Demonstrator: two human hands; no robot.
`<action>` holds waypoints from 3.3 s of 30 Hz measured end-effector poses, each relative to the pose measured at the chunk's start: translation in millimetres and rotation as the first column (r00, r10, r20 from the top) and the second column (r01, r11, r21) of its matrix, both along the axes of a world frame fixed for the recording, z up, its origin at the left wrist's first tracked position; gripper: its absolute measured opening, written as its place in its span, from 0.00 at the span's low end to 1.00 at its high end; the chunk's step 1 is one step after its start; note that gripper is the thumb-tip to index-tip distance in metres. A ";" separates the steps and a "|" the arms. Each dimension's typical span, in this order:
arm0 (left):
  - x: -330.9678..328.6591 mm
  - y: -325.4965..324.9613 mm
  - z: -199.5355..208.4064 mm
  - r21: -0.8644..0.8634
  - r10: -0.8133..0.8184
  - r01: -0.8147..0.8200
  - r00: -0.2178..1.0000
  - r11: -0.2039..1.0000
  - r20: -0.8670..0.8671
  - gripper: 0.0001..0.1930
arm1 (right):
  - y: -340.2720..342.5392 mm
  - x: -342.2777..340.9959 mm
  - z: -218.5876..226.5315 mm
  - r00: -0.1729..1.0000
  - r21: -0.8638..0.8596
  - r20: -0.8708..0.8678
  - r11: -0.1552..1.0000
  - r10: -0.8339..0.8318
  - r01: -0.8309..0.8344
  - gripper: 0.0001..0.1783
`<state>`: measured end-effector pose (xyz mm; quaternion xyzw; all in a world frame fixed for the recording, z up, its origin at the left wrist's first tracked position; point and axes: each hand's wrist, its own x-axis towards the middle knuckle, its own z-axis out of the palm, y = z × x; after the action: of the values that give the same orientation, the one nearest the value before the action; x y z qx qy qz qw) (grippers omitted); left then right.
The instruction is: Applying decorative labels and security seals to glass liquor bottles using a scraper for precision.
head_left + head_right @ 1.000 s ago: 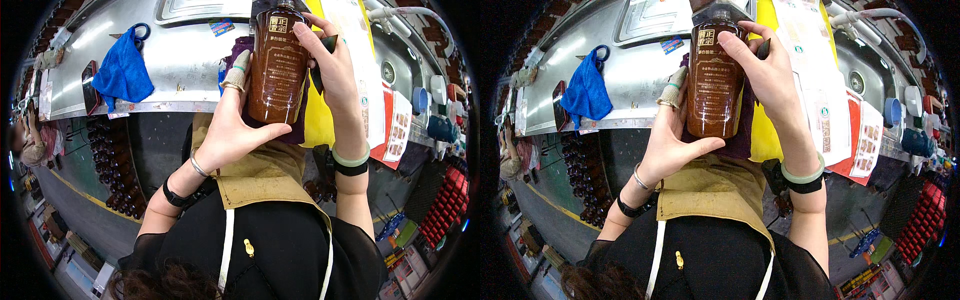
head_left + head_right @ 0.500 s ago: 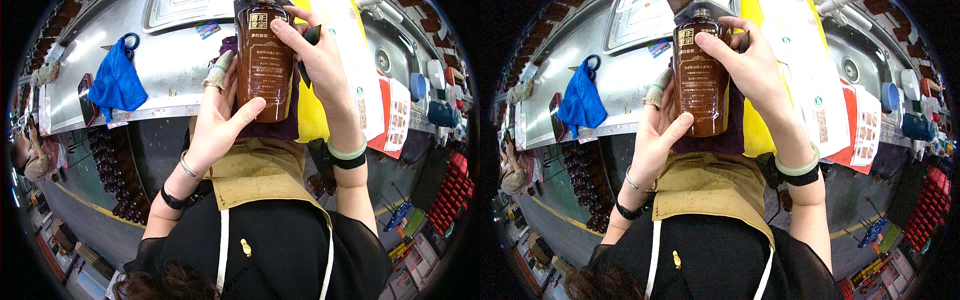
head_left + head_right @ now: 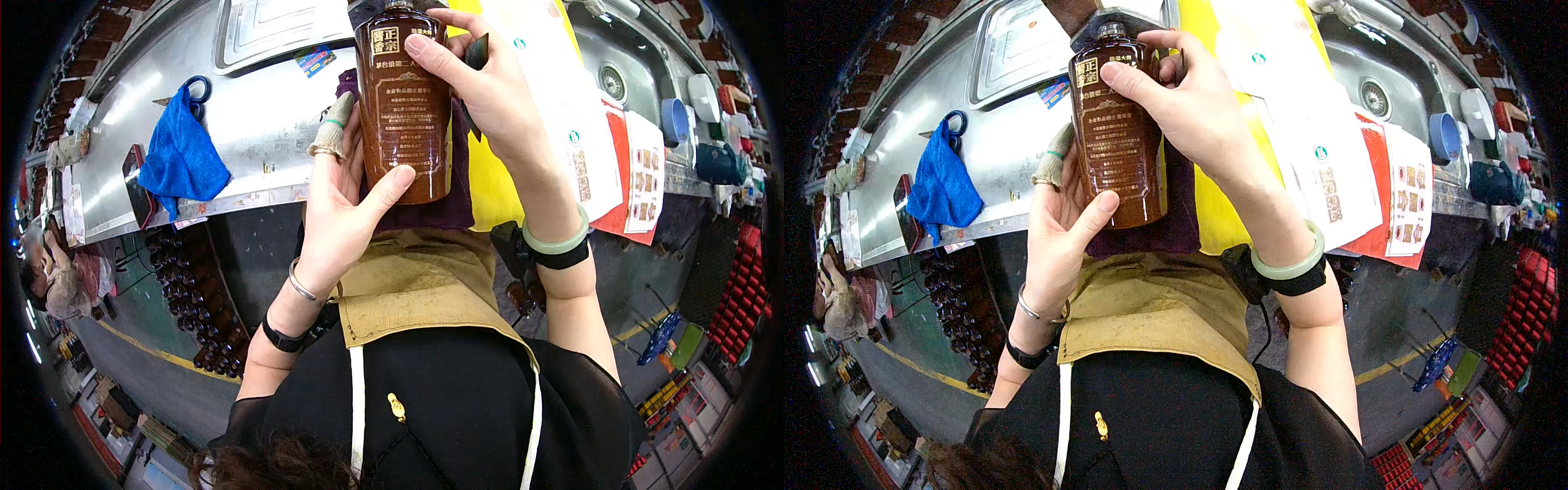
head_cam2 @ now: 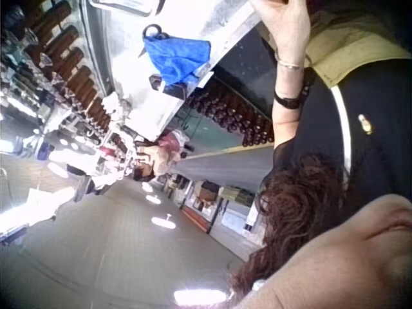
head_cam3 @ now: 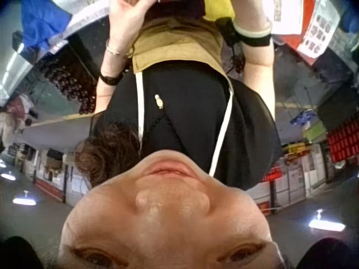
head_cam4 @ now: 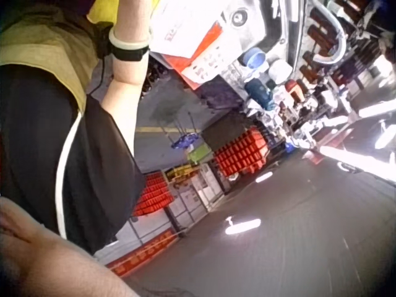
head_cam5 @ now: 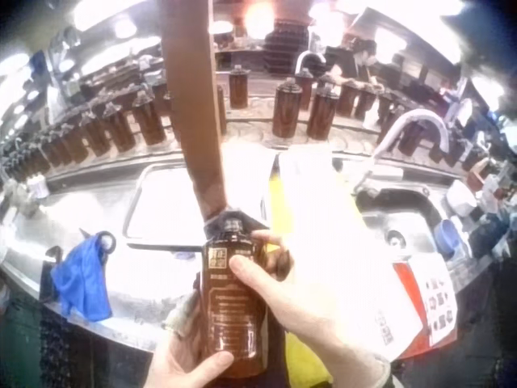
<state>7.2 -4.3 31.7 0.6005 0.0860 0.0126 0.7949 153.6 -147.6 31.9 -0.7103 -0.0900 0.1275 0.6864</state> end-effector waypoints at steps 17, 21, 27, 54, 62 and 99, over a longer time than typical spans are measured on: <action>-1.6 7.2 -6.5 -0.051 -0.045 0.049 0.996 0.998 0.075 0.59 | -7.7 1.4 12.1 0.999 -0.089 0.007 0.995 0.044 -0.043 0.41; -2.6 0.9 -3.2 0.098 -0.068 0.061 0.995 0.993 0.074 0.63 | -5.5 -3.9 20.9 0.998 -0.123 0.048 0.992 0.032 -0.026 0.39; -2.4 1.7 -3.8 0.103 -0.066 0.056 0.994 0.993 0.093 0.62 | -5.4 -3.8 24.1 0.999 -0.115 0.032 0.993 0.040 -0.036 0.39; -1.0 -6.5 0.4 0.040 0.042 -0.043 0.999 0.998 0.034 0.51 | -4.7 -2.9 21.1 0.999 -0.136 0.022 0.990 0.025 -0.022 0.39; -0.3 -8.8 -0.4 0.055 0.048 -0.050 0.998 0.997 0.045 0.51 | -6.7 -1.5 11.4 1.000 -0.086 0.008 0.996 0.017 -0.016 0.40; -3.7 -8.2 -2.4 0.129 0.013 -0.022 0.997 0.991 0.072 0.54 | -8.8 28.1 86.6 0.306 -0.535 0.818 0.840 0.488 0.092 0.19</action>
<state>3.5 -12.5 29.3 0.6493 0.0618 0.0465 0.7566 181.6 -156.4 118.6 -0.7799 -0.5232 -0.1993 0.2797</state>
